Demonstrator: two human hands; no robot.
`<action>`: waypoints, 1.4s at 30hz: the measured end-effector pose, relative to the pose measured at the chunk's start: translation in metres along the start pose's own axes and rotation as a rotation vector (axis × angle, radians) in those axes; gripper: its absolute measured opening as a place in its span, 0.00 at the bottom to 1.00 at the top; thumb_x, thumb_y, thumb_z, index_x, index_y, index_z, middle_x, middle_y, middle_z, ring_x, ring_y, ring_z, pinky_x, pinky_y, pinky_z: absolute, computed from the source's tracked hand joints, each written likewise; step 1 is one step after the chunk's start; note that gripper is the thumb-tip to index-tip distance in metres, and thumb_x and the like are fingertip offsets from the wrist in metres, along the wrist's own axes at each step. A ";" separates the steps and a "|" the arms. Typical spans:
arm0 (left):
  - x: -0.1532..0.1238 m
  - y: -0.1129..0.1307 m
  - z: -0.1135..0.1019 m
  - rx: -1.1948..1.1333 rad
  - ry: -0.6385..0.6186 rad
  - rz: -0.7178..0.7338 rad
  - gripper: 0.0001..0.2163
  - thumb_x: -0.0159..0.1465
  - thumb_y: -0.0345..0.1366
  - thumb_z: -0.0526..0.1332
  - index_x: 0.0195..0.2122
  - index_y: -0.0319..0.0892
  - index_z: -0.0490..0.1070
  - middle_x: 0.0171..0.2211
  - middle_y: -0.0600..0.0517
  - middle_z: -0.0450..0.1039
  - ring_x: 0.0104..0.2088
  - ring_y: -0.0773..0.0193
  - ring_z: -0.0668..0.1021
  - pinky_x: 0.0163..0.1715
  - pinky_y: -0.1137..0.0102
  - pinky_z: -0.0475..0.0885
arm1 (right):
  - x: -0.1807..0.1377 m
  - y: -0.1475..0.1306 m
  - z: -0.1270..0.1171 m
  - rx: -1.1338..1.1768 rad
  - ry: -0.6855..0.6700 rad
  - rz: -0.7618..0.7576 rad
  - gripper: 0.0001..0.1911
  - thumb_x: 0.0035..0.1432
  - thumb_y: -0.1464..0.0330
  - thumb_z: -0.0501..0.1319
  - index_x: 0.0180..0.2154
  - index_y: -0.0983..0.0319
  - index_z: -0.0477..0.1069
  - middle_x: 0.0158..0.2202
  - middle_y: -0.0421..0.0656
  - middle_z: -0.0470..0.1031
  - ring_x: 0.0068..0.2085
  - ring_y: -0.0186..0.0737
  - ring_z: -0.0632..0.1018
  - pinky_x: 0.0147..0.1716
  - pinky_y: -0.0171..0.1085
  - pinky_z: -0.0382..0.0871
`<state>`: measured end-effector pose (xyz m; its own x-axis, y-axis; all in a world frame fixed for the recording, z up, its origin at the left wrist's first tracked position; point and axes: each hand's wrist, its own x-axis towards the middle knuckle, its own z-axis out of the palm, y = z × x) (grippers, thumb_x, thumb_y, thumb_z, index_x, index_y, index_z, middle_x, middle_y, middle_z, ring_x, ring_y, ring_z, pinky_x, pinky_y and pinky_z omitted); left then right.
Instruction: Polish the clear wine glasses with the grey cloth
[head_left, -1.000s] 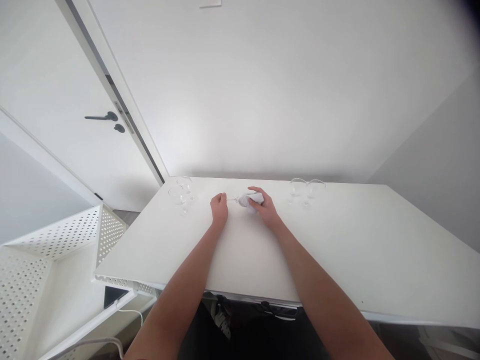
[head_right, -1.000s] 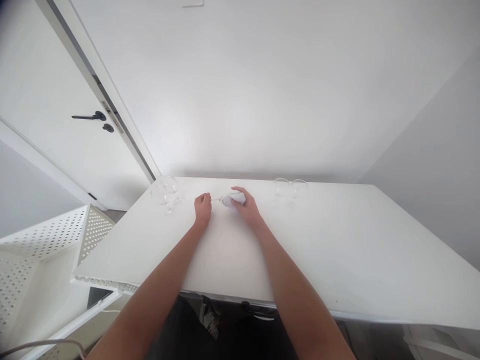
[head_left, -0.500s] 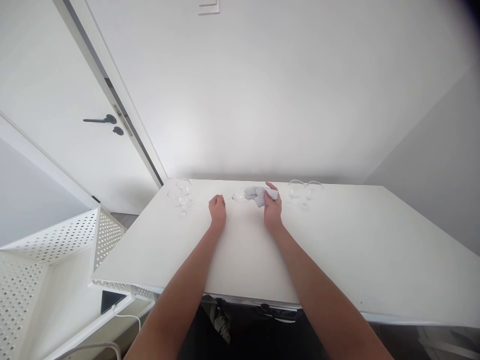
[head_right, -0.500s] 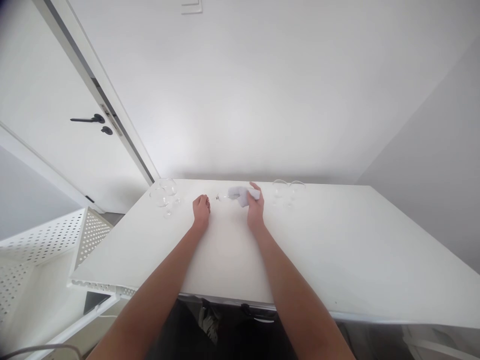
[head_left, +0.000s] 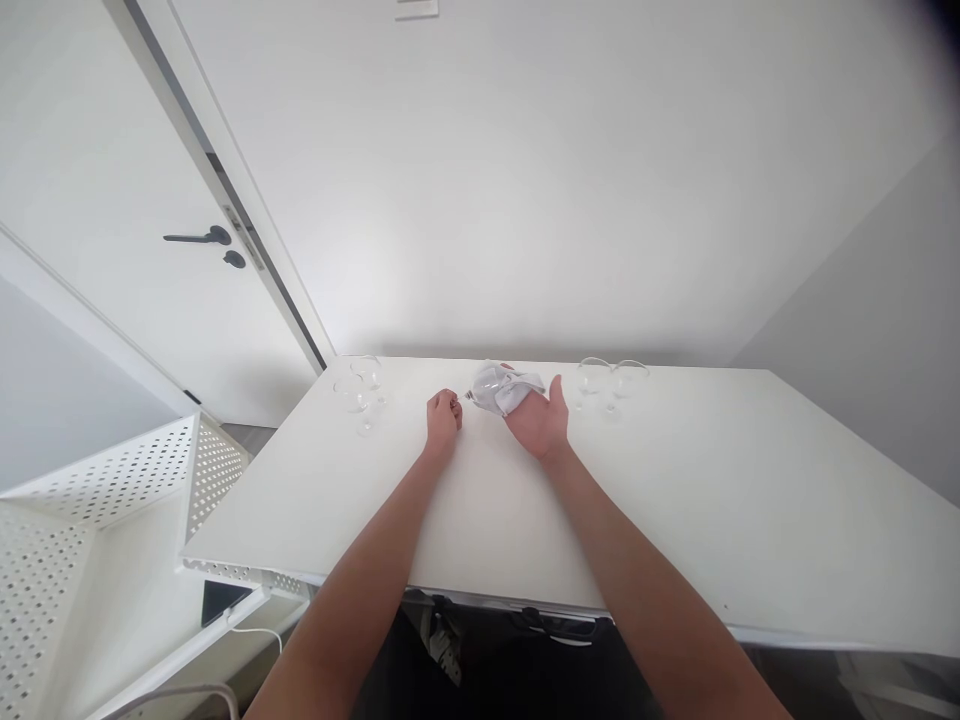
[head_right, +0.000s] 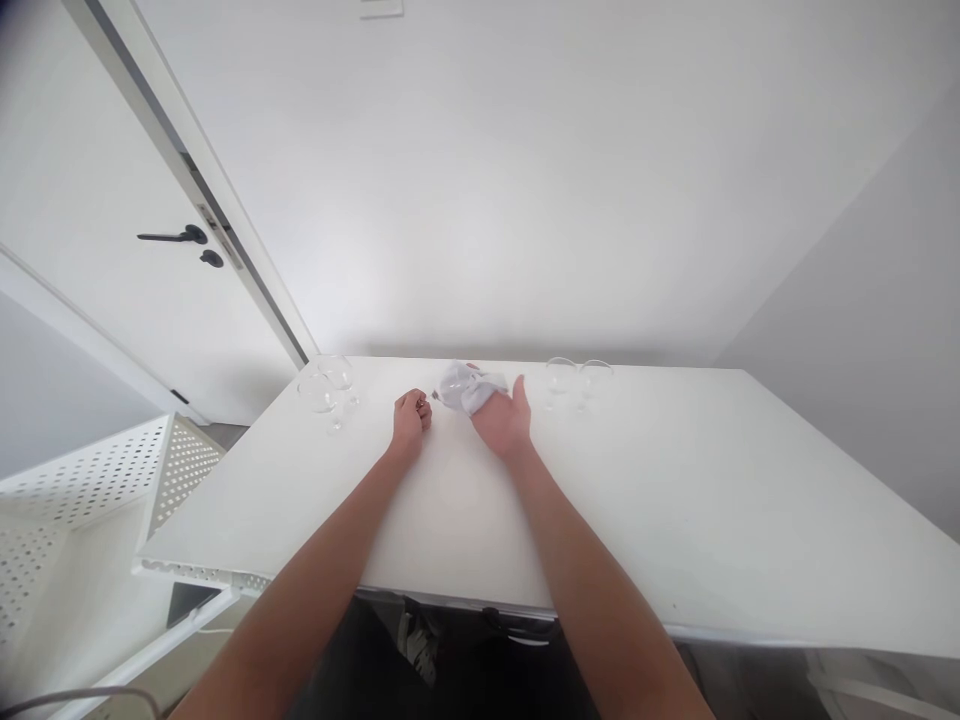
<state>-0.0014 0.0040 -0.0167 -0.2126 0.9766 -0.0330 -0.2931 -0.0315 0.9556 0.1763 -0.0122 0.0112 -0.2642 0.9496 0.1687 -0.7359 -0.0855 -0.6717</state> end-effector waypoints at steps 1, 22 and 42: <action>0.001 0.000 0.000 -0.008 -0.012 -0.007 0.11 0.57 0.34 0.57 0.25 0.43 0.52 0.22 0.58 0.44 0.20 0.74 0.48 0.19 0.73 0.42 | 0.000 -0.001 -0.003 0.014 0.015 0.000 0.34 0.60 0.38 0.52 0.52 0.54 0.76 0.56 0.48 0.77 0.62 0.57 0.72 0.59 0.58 0.67; -0.010 0.013 0.000 0.029 0.028 0.299 0.15 0.64 0.36 0.58 0.24 0.43 0.52 0.24 0.58 0.44 0.21 0.72 0.50 0.20 0.74 0.47 | 0.007 0.004 -0.021 -0.301 0.093 0.096 0.23 0.50 0.61 0.73 0.29 0.57 0.57 0.27 0.35 0.66 0.27 0.35 0.68 0.26 0.34 0.62; -0.012 0.011 0.005 0.120 -0.123 0.163 0.16 0.61 0.38 0.59 0.23 0.43 0.50 0.23 0.57 0.45 0.23 0.71 0.49 0.21 0.72 0.46 | 0.006 0.010 -0.023 -0.164 0.190 0.162 0.16 0.55 0.54 0.67 0.40 0.59 0.78 0.37 0.47 0.83 0.46 0.57 0.81 0.42 0.49 0.75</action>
<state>0.0032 -0.0071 -0.0046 -0.1312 0.9794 0.1533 -0.1499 -0.1724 0.9736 0.1816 -0.0001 -0.0105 -0.2371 0.9683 -0.0782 -0.5788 -0.2054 -0.7892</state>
